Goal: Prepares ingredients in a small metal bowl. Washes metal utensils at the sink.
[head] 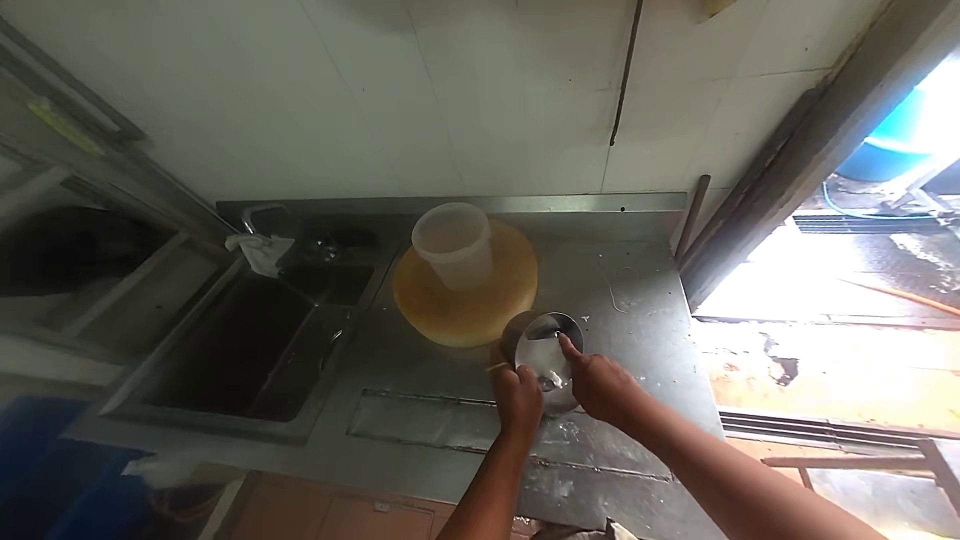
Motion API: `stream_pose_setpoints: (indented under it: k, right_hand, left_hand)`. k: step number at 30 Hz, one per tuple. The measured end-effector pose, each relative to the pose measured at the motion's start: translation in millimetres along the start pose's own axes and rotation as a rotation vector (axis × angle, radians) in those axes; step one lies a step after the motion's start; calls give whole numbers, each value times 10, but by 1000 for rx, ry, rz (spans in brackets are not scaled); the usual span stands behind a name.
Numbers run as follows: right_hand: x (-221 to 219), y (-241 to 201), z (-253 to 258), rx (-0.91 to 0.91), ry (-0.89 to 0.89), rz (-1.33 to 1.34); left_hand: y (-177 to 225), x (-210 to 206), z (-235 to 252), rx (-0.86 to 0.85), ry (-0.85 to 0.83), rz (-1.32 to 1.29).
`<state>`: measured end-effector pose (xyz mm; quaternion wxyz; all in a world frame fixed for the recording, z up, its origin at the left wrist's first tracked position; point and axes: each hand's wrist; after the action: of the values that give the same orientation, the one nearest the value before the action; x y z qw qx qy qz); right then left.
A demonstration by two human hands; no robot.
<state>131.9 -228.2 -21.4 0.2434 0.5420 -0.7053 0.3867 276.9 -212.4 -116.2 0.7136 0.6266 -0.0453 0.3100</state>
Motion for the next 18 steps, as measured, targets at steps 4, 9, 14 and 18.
stream_pose_setpoints:
  k: [4,9,14,18]
  right_hand:
    - [-73,132,120,52,-109,125]
    - [-24,252,232,-38,-300,397]
    - [26,401,337,-94,-421,550]
    - [-80,467,367,113,-219,239]
  left_hand:
    - [19,-47,-6,-43,-22,70]
    - [-170,-123,-10,-195,-16,57]
    - [-421,-190,42,-337,-57,43]
    - [-460,-138,186,-503,-119,113]
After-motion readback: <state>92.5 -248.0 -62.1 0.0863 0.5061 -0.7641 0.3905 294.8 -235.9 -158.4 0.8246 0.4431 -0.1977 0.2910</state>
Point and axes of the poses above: each hand's wrist, its own z-axis towards the middle knuckle, its own x-axis out of the back of the hand, y = z × x, and after that the axes turned 8 degrees about -x, right-handed
